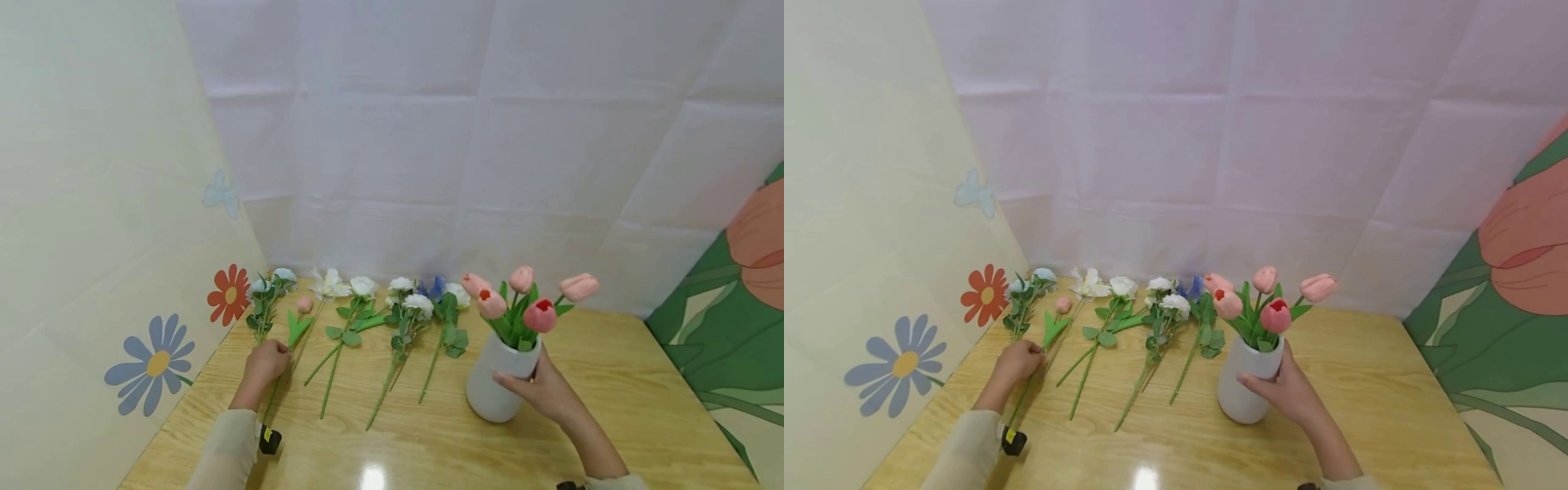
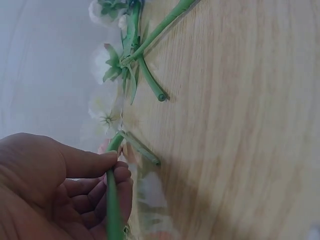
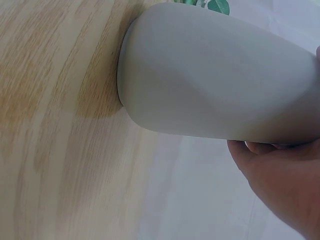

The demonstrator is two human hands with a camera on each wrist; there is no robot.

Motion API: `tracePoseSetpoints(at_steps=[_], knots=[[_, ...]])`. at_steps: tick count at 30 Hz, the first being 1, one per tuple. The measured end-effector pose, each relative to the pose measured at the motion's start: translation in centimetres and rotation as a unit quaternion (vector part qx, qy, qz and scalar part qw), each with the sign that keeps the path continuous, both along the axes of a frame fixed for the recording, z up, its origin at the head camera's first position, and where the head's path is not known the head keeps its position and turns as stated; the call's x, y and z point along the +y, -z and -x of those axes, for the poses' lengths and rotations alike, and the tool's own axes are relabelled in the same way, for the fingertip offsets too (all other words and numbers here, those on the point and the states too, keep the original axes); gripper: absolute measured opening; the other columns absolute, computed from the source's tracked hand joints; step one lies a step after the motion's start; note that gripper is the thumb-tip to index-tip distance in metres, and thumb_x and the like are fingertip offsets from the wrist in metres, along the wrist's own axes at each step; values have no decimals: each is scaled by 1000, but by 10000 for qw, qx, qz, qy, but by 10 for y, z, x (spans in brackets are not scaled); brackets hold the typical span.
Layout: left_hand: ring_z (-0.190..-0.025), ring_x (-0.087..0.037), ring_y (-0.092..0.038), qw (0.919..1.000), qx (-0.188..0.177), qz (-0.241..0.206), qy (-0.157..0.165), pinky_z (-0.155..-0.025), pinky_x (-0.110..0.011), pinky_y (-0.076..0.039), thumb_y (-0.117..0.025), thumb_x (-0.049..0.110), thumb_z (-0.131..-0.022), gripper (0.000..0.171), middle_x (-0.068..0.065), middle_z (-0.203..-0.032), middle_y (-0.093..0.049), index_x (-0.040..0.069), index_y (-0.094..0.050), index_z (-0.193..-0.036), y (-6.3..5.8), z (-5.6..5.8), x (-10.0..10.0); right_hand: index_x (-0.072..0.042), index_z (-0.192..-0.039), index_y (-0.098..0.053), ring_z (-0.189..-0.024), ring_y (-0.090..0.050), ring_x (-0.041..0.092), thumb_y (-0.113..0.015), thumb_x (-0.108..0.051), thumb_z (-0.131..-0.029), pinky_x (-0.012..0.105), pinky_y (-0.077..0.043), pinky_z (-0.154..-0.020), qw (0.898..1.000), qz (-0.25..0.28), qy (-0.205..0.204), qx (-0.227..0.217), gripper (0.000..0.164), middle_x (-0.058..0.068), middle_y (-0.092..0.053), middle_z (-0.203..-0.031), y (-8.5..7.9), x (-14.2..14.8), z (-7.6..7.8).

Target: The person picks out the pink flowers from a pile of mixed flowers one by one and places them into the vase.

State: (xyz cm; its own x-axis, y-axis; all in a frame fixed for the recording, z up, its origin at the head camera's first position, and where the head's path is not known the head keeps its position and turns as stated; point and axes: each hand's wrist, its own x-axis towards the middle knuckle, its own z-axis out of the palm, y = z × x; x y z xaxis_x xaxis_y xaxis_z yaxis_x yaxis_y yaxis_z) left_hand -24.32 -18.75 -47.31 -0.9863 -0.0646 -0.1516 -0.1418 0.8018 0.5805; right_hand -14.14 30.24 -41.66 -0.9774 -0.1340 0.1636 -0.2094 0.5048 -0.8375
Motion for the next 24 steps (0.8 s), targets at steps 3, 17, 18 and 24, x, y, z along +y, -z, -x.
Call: tracePoseSetpoints(at_steps=[3, 17, 18, 24], knots=[[-101, -40, -66, 9999, 129, -5, -15, -85, -52, -55, -61, 14, -100, 30, -26, -120, -67, -9, -68, -118, -1, -1, -1, -13, -158, -7, -127, -47, 40, -77, -18, -92, 54, -48, -97, 10000, -3, -29, 35, 96, 22, -42, -145, -1, 0, 0], [-80, -25, -67, 9984, 499, -180, -204, -70, -42, -55, -61, 15, -101, 30, -18, -100, -73, -9, -68, -118, -9, -2, 1, -15, -158, -7, -129, -45, 42, -77, -18, -92, 57, -47, -98, 10000, 71, -18, -45, 96, 23, -40, -147, 0, 0, 1], [-78, -24, -67, 9982, 523, -198, -222, -68, -41, -55, -61, 15, -101, 30, -17, -98, -73, -8, -68, -117, -10, -2, 2, -15, -158, -7, -129, -45, 42, -77, -17, -92, 57, -48, -98, 10000, 77, -24, -48, 97, 23, -40, -147, 0, 0, 1], [-81, -23, -70, 9971, 573, -451, -200, -65, -38, -55, -56, 14, -104, 30, -16, -101, -74, -9, -65, -121, -23, -5, 10, -15, -158, -8, -129, -45, 44, -77, -17, -92, 60, -47, -98, 9999, 107, -49, -20, 95, 24, -40, -146, 2, 1, 1]])
